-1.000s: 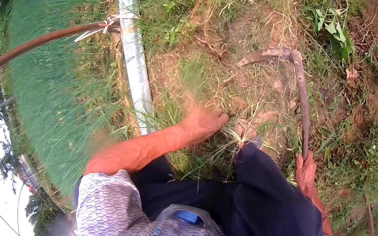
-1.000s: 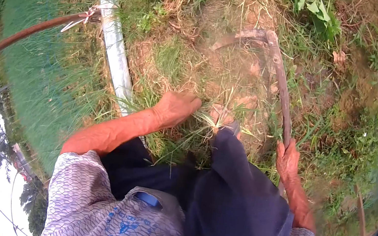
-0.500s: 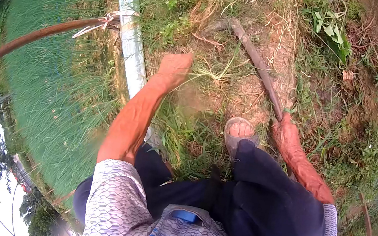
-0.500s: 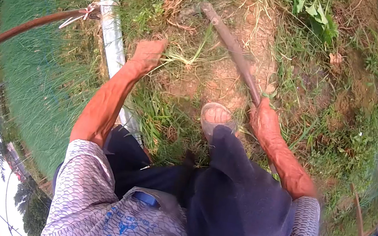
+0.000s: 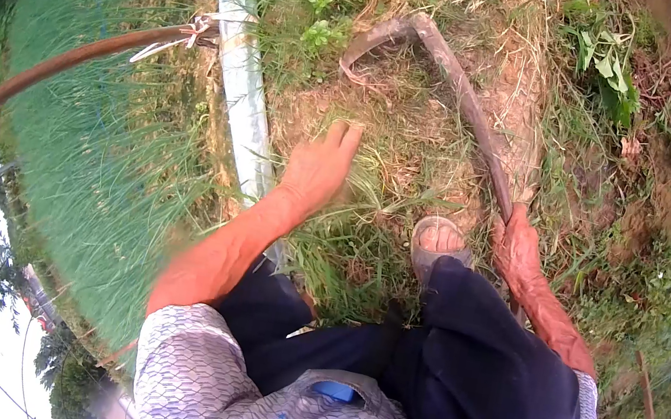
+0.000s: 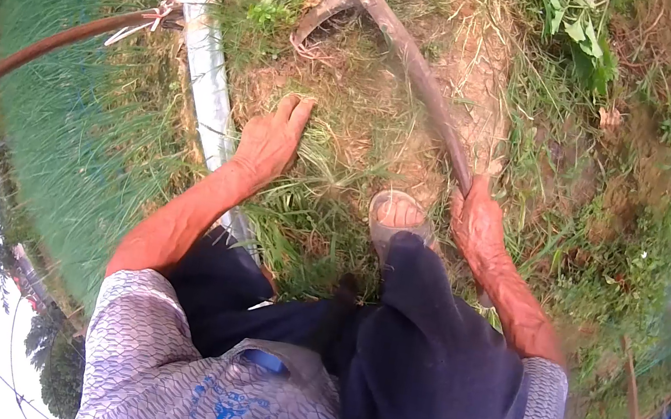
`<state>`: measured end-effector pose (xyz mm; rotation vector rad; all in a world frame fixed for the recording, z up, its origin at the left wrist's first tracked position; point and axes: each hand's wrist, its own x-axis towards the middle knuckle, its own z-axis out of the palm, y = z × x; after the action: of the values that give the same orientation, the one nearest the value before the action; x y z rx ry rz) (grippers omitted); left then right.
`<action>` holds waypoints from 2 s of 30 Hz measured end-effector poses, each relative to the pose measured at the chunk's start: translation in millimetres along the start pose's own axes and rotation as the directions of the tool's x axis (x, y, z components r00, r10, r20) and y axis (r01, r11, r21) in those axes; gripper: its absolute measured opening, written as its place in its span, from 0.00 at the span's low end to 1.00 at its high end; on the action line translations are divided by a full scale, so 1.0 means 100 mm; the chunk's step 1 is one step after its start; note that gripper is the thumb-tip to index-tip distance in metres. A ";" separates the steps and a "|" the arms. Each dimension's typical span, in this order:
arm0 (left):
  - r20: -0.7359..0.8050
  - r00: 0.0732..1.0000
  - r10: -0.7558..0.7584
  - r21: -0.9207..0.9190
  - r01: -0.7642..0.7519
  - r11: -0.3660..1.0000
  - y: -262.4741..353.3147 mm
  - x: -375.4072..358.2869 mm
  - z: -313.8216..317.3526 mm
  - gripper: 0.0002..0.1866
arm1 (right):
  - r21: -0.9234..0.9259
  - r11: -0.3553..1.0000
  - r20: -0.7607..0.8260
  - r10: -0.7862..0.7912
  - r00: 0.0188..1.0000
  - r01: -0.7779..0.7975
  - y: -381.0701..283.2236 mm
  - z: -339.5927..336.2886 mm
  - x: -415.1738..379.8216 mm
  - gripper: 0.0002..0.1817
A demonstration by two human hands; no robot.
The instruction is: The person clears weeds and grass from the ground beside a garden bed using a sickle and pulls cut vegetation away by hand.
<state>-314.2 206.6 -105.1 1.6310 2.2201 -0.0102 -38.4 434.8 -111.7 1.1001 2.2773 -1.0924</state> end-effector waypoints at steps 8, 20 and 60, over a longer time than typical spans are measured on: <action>0.464 0.864 -0.193 -0.404 0.401 0.822 -0.33 0.21 -0.15 0.16 | -0.005 0.996 0.204 0.085 0.975 -0.085 0.35 -0.16 -0.34 0.17; -0.392 0.920 0.025 0.118 0.023 0.993 -0.49 1.84 -0.87 0.22 | 0.376 0.927 -0.256 0.094 0.962 0.010 -0.42 -0.72 0.68 0.24; -0.263 0.906 -0.332 0.313 0.405 0.859 -0.88 2.71 -0.85 0.28 | 0.282 0.955 -0.350 0.012 0.937 0.094 -0.63 -0.66 1.10 0.20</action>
<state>-488.4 446.1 -129.2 1.3867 2.7953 -0.3991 -155.8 515.6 -107.8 1.4713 2.4661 -1.3836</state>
